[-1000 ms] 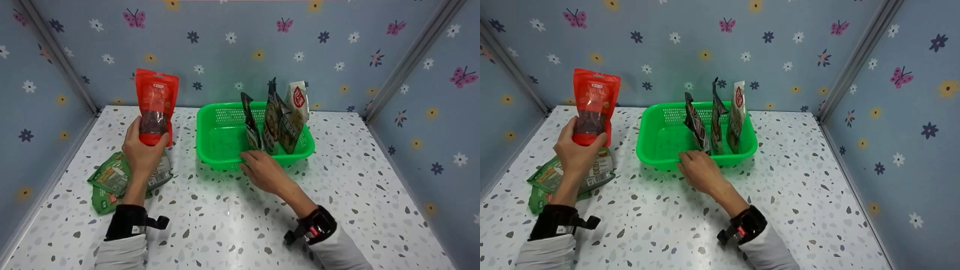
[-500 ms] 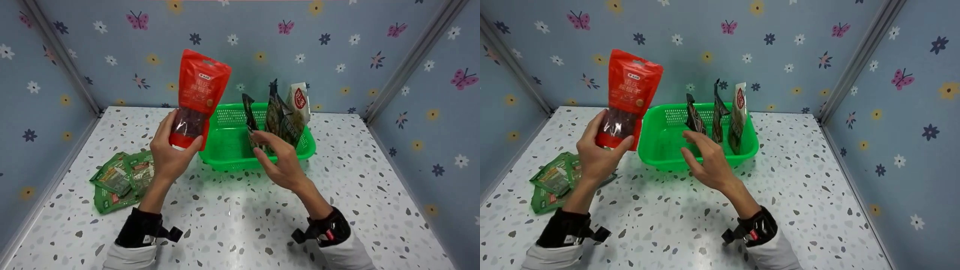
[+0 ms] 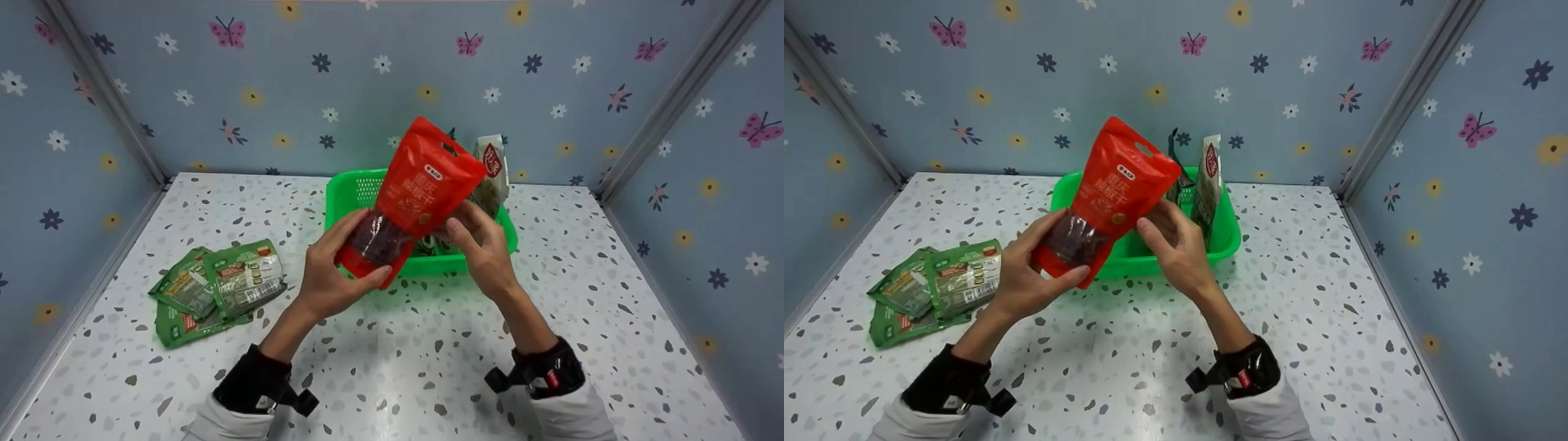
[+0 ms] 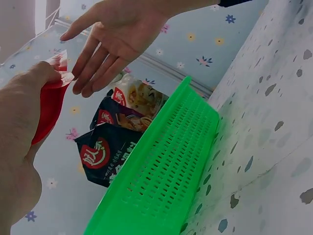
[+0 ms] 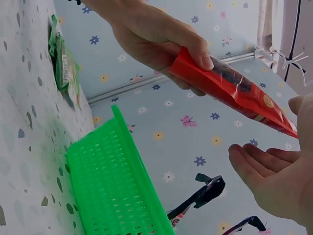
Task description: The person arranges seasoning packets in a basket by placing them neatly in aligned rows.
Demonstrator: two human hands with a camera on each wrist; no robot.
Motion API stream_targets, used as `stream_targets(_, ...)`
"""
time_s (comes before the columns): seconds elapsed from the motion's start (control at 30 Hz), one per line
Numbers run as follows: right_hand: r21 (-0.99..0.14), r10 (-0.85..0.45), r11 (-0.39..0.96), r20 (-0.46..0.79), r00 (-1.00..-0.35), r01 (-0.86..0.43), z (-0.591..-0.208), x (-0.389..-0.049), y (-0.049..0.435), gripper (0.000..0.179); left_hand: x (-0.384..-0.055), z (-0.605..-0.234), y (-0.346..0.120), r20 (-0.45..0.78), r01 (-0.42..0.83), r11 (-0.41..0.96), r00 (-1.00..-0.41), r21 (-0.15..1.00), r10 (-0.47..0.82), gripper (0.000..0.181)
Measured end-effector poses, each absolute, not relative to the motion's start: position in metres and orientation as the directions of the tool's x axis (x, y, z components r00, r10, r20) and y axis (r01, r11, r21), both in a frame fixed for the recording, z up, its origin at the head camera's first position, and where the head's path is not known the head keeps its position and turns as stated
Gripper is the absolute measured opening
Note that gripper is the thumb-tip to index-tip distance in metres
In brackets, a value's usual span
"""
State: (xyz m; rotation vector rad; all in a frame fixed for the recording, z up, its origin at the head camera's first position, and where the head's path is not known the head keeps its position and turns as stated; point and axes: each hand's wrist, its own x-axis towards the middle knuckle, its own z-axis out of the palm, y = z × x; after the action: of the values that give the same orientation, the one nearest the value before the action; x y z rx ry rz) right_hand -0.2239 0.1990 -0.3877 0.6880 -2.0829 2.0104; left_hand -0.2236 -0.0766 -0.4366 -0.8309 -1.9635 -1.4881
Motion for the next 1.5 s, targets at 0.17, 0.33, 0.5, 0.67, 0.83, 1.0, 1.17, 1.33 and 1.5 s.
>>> stream_targets(0.17, -0.916, -0.224, -0.221, 0.382, -0.896, -0.335, -0.383, -0.225, 0.206, 0.059, -0.221, -0.439, -0.067, 0.758, 0.793, 0.167, -0.610, 0.586, 0.233, 0.086)
stream_targets(0.33, -0.909, -0.217, -0.295, 0.364, -0.906, -0.294, -0.384, -0.225, 0.212, 0.055, -0.222, -0.441, -0.062, 0.773, 0.822, 0.161, -0.569, 0.546, 0.282, 0.087)
stream_targets(0.5, -0.917, -0.161, -0.280, 0.336, -0.928, -0.284, -0.384, -0.226, 0.213, 0.047, -0.222, -0.443, -0.062, 0.762, 0.823, 0.137, -0.563, 0.551, 0.321, 0.086)
stream_targets(0.67, -0.929, -0.127, -0.238, 0.320, -0.939, -0.285, -0.383, -0.225, 0.211, 0.047, -0.221, -0.444, -0.063, 0.748, 0.815, 0.132, -0.573, 0.565, 0.335, 0.086)
stream_targets(0.83, -0.935, -0.120, -0.182, 0.329, -0.937, -0.305, -0.383, -0.224, 0.211, 0.048, -0.222, -0.445, -0.064, 0.738, 0.807, 0.129, -0.582, 0.577, 0.342, 0.086)
stream_targets(1.0, -0.935, -0.108, -0.143, 0.342, -0.933, -0.326, -0.383, -0.224, 0.212, 0.048, -0.224, -0.447, -0.065, 0.725, 0.800, 0.143, -0.591, 0.583, 0.354, 0.088)
stream_targets(1.17, -0.932, -0.035, -0.087, 0.355, -0.934, -0.351, -0.382, -0.225, 0.215, 0.048, -0.226, -0.448, -0.067, 0.680, 0.760, 0.166, -0.640, 0.628, 0.357, 0.087)
stream_targets(1.33, -0.912, 0.104, -0.018, 0.405, -0.908, -0.409, -0.377, -0.227, 0.223, 0.046, -0.233, -0.455, -0.076, 0.629, 0.692, 0.255, -0.721, 0.676, 0.289, 0.070)
stream_targets(1.5, -0.879, 0.228, 0.002, 0.465, -0.856, -0.477, -0.375, -0.230, 0.228, 0.043, -0.245, -0.467, -0.089, 0.617, 0.657, 0.411, -0.747, 0.632, 0.245, 0.053)
